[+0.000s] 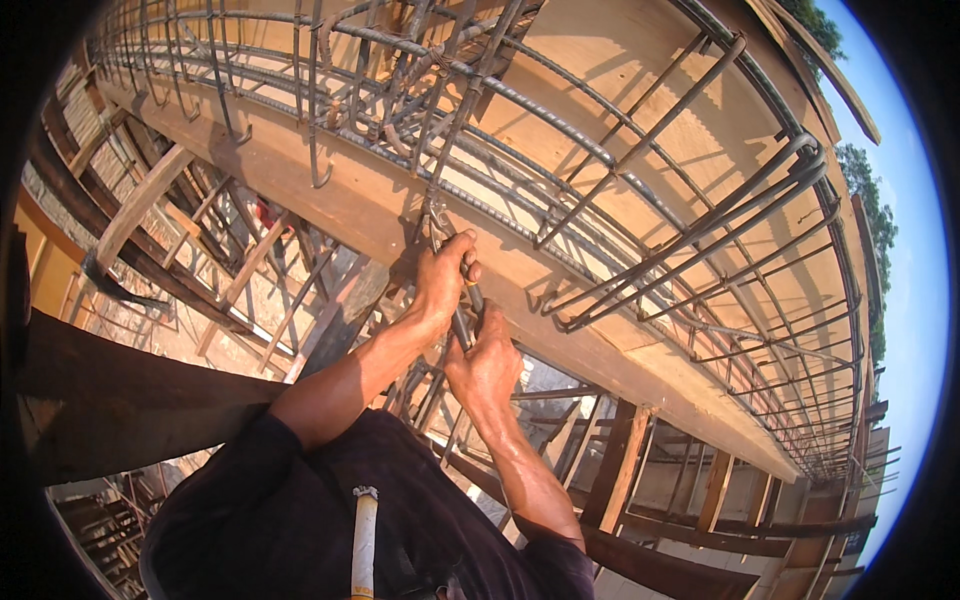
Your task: The person secures pieces of steel rebar together by hand and using pliers, wrapping thin wire around the intersections and twisting it tight.
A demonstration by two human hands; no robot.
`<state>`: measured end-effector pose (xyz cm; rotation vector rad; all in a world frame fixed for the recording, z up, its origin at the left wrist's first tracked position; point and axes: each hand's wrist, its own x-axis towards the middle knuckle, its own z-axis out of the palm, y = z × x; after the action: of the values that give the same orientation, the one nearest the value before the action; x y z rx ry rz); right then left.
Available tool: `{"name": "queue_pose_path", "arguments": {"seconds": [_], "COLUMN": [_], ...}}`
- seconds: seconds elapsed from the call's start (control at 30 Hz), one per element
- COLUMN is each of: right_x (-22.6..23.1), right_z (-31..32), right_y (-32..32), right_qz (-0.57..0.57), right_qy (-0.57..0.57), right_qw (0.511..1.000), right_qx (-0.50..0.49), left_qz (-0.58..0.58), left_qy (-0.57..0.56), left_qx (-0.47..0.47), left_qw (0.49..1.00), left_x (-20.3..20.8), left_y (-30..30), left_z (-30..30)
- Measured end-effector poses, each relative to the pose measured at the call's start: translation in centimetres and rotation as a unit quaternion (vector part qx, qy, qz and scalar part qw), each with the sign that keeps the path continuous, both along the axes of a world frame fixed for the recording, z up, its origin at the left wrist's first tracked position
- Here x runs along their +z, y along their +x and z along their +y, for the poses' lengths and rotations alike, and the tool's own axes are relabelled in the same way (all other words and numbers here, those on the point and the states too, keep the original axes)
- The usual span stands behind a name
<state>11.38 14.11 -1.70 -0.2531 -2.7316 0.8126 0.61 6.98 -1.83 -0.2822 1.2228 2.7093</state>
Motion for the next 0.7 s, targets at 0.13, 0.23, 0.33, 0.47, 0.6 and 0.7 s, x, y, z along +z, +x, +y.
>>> {"name": "queue_pose_path", "arguments": {"seconds": [0.13,0.23,0.33,0.47,0.6,0.7], "right_x": [-0.3,0.5,2.2,1.8,-0.4,-1.0], "right_z": [0.0,0.6,2.4,2.3,1.0,0.4], "right_y": [0.0,0.0,-1.0,-1.1,-0.5,-0.6], "right_qz": [0.006,-0.024,-0.104,-0.114,-0.058,-0.052], "right_qy": [0.006,-0.016,-0.201,-0.259,-0.242,-0.257], "right_qw": [1.0,0.999,0.972,0.954,0.966,0.963], "right_qx": [-0.004,0.016,0.071,0.096,0.073,0.056], "left_qz": [0.007,0.005,0.033,0.026,0.035,0.034], "left_qy": [-0.002,-0.056,-0.171,-0.178,-0.212,-0.223], "left_qx": [0.002,-0.005,-0.022,0.0,-0.002,-0.004], "left_qw": [1.0,0.998,0.984,0.984,0.977,0.974], "left_x": [-0.4,0.4,0.2,0.2,-0.7,-0.7], "left_y": [-0.1,0.3,0.4,0.5,0.4,0.2], "left_z": [0.1,-0.2,-0.7,-0.6,-0.7,-1.1]}}
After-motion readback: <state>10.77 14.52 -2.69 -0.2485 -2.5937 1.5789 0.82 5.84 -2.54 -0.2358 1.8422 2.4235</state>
